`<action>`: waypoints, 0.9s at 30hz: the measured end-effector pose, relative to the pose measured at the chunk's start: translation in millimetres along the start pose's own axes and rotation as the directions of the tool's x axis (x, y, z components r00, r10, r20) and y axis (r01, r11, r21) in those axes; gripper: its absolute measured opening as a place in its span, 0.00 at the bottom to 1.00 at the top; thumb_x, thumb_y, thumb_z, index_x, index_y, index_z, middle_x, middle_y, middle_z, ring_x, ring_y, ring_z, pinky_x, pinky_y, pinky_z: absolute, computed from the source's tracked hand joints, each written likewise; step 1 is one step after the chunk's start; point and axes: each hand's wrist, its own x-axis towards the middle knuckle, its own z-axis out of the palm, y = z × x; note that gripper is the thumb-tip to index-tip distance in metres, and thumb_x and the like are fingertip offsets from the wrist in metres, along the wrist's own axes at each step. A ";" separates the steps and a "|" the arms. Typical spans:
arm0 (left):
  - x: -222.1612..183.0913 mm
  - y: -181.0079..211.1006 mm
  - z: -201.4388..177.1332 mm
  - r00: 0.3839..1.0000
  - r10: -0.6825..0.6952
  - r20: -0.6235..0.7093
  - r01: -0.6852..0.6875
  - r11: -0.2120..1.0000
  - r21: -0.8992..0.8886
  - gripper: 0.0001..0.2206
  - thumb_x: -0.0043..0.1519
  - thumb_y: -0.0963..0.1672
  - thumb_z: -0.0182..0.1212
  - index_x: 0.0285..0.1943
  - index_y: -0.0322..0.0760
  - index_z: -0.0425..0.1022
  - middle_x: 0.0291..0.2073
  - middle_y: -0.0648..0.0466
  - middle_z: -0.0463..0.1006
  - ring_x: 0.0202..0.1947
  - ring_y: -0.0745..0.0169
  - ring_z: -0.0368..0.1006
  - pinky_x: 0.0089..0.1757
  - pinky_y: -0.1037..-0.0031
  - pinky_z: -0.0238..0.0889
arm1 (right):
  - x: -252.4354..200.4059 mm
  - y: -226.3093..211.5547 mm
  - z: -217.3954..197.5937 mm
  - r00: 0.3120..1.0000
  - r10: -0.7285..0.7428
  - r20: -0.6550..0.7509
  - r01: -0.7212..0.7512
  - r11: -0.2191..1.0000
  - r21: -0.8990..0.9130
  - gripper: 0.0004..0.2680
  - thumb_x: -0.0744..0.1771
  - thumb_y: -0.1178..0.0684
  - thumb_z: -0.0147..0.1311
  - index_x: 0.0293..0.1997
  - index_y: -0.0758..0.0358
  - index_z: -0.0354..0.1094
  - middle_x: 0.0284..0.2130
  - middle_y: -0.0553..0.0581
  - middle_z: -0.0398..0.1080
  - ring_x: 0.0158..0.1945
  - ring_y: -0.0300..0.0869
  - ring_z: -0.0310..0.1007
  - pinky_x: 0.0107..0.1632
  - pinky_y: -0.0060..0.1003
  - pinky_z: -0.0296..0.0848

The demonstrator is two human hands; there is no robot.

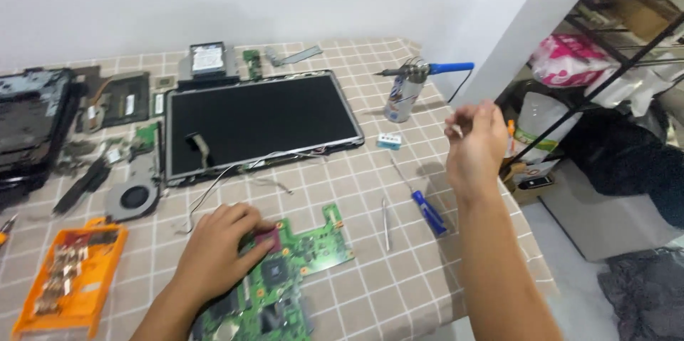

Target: Repairing a laptop motherboard by soldering components and manipulating internal connectors.

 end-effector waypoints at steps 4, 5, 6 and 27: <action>2.8 -3.4 1.4 0.997 -0.043 0.061 0.042 0.999 0.018 0.09 0.57 0.54 0.56 0.40 0.59 0.77 0.37 0.69 0.73 0.39 0.65 0.69 0.41 0.70 0.58 | 67.1 14.4 1.8 0.967 0.205 -0.150 -0.200 0.979 0.044 0.12 0.63 0.64 0.45 0.49 0.56 0.61 0.36 0.51 0.67 0.28 0.37 0.68 0.32 0.30 0.62; 3.4 -4.9 2.7 0.994 -0.073 0.076 0.072 0.997 0.021 0.09 0.56 0.54 0.56 0.41 0.60 0.77 0.38 0.70 0.74 0.40 0.67 0.69 0.41 0.71 0.59 | 76.4 16.3 3.5 0.934 0.316 -0.165 -0.306 0.948 0.086 0.07 0.64 0.60 0.47 0.43 0.56 0.62 0.35 0.52 0.67 0.31 0.39 0.66 0.34 0.31 0.61; 3.7 -7.1 4.8 0.991 -0.103 0.089 0.101 0.995 0.025 0.09 0.56 0.54 0.57 0.41 0.62 0.77 0.39 0.71 0.74 0.41 0.68 0.70 0.42 0.72 0.59 | 85.2 18.9 5.0 0.889 0.423 -0.173 -0.405 0.905 0.130 0.02 0.65 0.55 0.48 0.38 0.57 0.64 0.34 0.52 0.67 0.33 0.41 0.64 0.37 0.32 0.59; 36.7 0.8 0.6 0.864 0.194 -0.465 -0.130 0.978 0.166 0.02 0.47 0.48 0.66 0.25 0.53 0.81 0.27 0.65 0.79 0.27 0.72 0.73 0.37 0.74 0.64 | 139.0 81.4 8.8 0.942 0.309 0.130 -0.335 0.891 0.307 0.06 0.68 0.51 0.46 0.43 0.59 0.65 0.22 0.50 0.61 0.22 0.35 0.57 0.28 0.28 0.57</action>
